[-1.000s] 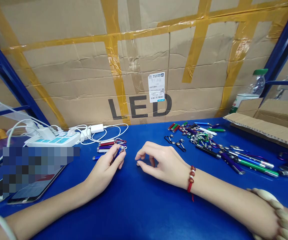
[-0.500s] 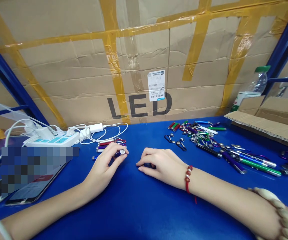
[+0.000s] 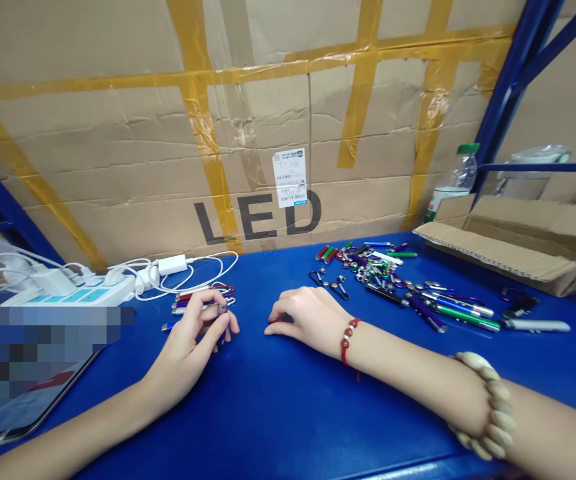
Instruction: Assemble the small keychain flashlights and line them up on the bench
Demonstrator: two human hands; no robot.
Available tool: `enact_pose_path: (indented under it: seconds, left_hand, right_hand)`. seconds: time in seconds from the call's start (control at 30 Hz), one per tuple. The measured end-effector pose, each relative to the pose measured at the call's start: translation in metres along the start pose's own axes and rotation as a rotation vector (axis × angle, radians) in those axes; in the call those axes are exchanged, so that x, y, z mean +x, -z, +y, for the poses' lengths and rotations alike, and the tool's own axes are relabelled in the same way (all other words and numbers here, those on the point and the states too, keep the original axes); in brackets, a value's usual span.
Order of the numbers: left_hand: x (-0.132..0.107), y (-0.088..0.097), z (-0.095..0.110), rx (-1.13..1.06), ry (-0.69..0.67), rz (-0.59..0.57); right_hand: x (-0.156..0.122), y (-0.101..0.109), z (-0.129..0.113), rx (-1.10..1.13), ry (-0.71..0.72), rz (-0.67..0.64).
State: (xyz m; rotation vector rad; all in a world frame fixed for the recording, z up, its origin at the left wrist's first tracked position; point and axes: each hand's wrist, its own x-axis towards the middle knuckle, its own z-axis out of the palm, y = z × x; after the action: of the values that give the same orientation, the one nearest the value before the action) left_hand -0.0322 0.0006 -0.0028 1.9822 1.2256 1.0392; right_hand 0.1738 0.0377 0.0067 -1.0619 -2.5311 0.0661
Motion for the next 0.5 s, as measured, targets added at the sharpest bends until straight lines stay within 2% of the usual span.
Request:
enact_pose_path:
  seconds: [0.17, 0.5]
  left_hand:
    - [0.0008, 0.0, -0.0005, 0.017, 0.006, -0.006]
    - [0.0017, -0.0004, 0.0, 0.101, -0.033, -0.046]
  right_hand:
    - [0.001, 0.0008, 0.0011, 0.035, -0.065, 0.016]
    - [0.0, -0.0044, 0.0018, 0.107, -0.033, 0.021]
